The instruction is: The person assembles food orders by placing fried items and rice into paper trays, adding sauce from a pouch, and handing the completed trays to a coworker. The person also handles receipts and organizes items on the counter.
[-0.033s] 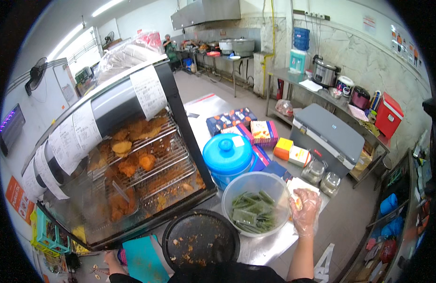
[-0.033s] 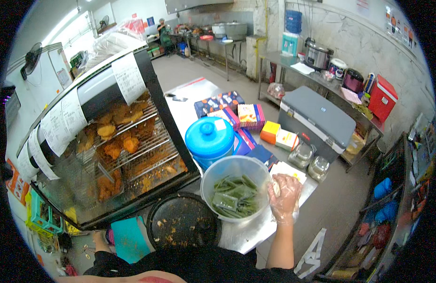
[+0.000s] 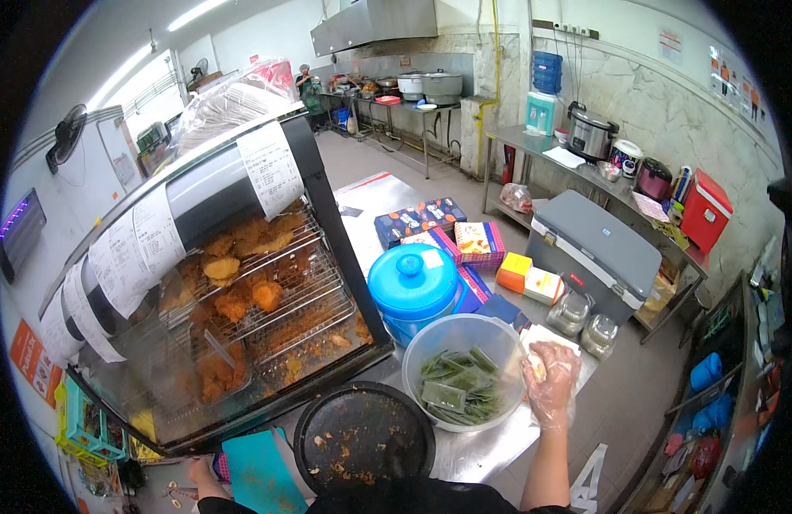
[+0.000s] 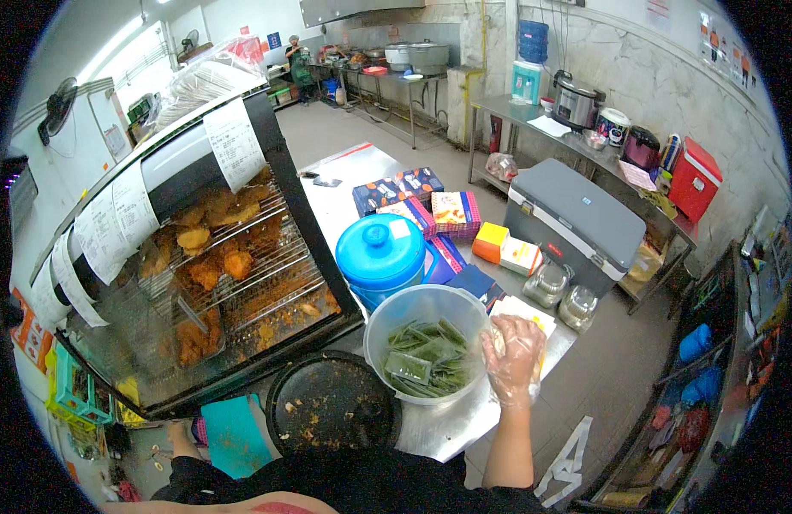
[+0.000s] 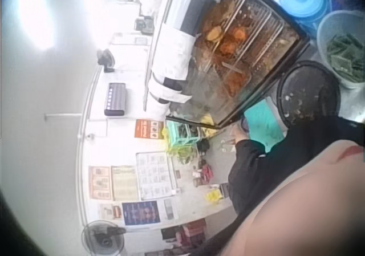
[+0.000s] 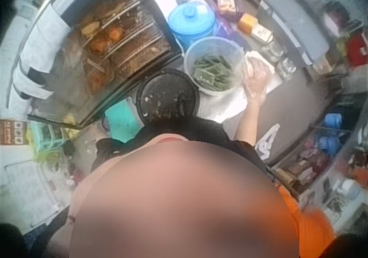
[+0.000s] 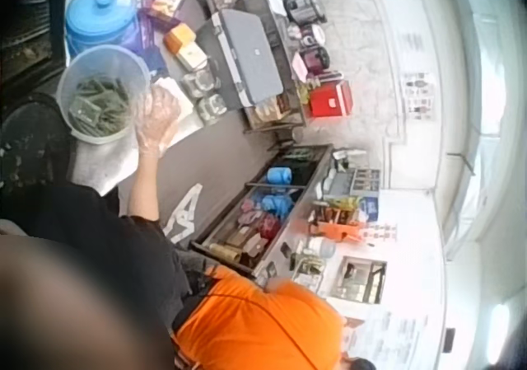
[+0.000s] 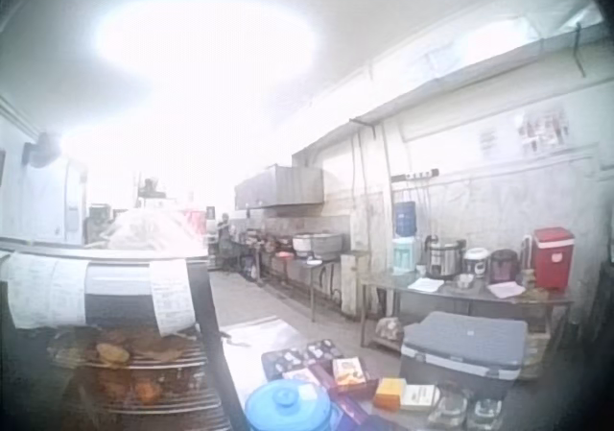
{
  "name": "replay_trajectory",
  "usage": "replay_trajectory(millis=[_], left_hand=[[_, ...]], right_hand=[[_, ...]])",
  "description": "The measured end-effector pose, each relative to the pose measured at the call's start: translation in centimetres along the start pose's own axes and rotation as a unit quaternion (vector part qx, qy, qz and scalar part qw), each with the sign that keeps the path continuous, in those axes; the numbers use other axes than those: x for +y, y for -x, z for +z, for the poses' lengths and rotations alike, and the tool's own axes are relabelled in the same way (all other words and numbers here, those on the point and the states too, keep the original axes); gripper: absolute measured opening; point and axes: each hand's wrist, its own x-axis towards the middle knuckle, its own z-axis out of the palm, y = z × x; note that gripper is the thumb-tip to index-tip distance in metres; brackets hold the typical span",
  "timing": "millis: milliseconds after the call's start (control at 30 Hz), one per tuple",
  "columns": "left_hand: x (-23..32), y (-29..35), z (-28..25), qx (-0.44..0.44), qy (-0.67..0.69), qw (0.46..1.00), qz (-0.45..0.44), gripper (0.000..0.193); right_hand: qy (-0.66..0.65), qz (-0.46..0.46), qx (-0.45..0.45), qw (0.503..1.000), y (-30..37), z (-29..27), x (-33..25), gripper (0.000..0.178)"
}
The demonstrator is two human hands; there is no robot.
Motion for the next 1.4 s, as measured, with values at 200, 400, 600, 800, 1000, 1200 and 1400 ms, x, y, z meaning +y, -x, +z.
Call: replay_trajectory(millis=[200,400,600,800,1000,1200,1400], left_hand=[[-0.4,2.4,-2.3,-0.064,-0.105,0.992,0.003,0.057],[10.8,23.0,-14.3,-0.351,-0.164,0.911,0.142,0.059],[30.4,51.4,-26.3,-0.354,0.189,0.578,0.711,0.091],[38.6,58.7,-33.5,-0.103,-0.003,0.726,0.68,0.08],[41.4,64.4,-32.0,-0.305,-0.071,0.603,0.734,0.081],[42.5,66.2,-31.0,-0.349,-0.106,0.579,0.729,0.086],[39.7,65.2,-32.5,-0.384,-0.118,0.618,0.676,0.091]], right_hand=[[-0.204,-0.101,0.016,0.974,-7.8,0.9,-1.7,0.064],[-0.493,-0.241,-0.158,0.821,-22.2,3.8,-1.9,0.098],[-0.498,-0.357,-0.35,0.708,-29.6,6.4,-6.0,0.072],[-0.163,-0.308,-0.434,0.831,-40.9,5.0,-0.5,0.067],[-0.433,-0.293,-0.609,0.596,-36.7,6.3,-2.5,0.075],[-0.424,-0.329,-0.618,0.574,-33.3,4.6,-5.5,0.08],[-0.426,-0.286,-0.624,0.589,-32.9,5.7,-3.9,0.09]])
